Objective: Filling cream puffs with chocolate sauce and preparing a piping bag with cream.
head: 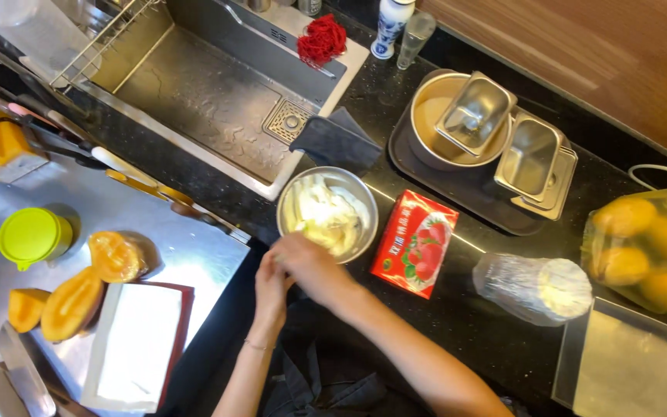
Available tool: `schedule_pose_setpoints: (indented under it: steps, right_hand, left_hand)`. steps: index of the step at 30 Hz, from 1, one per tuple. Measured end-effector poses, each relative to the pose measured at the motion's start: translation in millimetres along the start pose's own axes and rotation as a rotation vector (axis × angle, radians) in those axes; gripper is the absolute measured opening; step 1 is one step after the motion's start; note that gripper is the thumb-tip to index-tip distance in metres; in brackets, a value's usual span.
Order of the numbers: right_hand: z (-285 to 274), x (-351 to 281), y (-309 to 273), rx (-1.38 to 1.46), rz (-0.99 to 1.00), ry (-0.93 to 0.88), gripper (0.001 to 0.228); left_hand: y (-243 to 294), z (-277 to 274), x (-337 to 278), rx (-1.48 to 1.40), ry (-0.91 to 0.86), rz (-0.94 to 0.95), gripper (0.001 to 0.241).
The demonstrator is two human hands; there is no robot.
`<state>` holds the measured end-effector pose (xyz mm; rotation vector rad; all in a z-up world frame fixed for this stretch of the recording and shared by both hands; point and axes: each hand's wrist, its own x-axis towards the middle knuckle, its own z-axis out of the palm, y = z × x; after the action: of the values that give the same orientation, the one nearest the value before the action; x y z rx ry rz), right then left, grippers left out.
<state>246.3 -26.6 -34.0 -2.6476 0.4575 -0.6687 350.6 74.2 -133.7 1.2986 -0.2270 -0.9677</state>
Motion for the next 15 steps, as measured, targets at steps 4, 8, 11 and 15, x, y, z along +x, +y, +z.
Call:
schedule_pose_setpoints:
  steps: [4,8,11,15]
  right_hand:
    - [-58.4,-19.9,42.1,0.100,0.316,0.177,0.023]
    - [-86.1,-44.0,54.6,-0.241,0.561,-0.181,0.029]
    - [-74.1,-53.6,49.4,-0.430,0.400,-0.281,0.028]
    - [-72.4,-49.1,38.8,-0.605,0.370,-0.181,0.029]
  left_hand:
    - [20.4,7.4,21.8,0.067,-0.025,-0.079,0.036]
    - [27.6,-1.3,41.3,0.088,-0.083,-0.118,0.041]
    - [45.1,-1.8,49.1,0.122,-0.136,-0.135,0.043]
    - [51.9,-4.0,59.3,0.158,-0.186,-0.140,0.042]
